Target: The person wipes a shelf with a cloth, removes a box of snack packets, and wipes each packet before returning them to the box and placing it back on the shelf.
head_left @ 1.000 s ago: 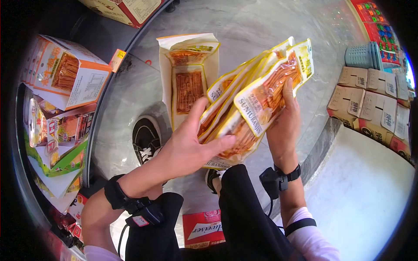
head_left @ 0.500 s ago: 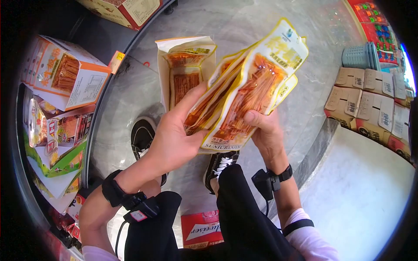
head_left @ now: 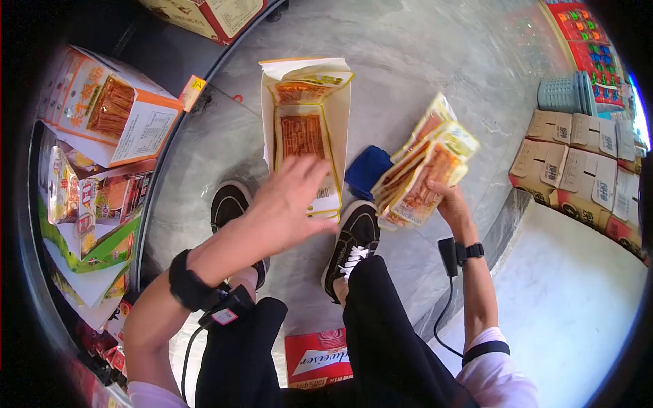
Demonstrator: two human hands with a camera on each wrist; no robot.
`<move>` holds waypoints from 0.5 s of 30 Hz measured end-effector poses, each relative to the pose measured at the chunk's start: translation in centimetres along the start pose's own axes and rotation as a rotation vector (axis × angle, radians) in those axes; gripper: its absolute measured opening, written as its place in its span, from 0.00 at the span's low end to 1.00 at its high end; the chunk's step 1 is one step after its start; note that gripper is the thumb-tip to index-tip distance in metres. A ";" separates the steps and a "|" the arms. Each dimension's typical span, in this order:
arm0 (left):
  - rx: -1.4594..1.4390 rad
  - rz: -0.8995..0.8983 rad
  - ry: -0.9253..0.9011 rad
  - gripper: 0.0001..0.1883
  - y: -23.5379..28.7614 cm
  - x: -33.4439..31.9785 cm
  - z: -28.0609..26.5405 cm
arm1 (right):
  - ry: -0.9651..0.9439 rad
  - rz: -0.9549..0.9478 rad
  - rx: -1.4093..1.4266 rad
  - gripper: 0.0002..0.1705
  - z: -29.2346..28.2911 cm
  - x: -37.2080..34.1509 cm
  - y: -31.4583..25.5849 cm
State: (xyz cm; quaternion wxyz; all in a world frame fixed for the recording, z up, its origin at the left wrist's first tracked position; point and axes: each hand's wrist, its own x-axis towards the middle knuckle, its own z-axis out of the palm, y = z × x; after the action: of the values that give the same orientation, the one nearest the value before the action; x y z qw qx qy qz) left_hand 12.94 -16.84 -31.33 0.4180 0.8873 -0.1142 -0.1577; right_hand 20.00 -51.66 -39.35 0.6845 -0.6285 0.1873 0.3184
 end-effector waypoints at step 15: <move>0.486 0.118 -0.093 0.27 0.0 -0.8 0.6 | 0.119 -1.192 -0.782 0.28 19.7 0.9 -9.4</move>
State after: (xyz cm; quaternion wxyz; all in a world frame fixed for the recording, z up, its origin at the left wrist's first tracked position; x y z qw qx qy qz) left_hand 11.94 -17.04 -31.53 0.1950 0.9454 -0.2194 -0.1417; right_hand 24.18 -32.19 -30.22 0.4554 -0.8394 -0.2790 -0.1008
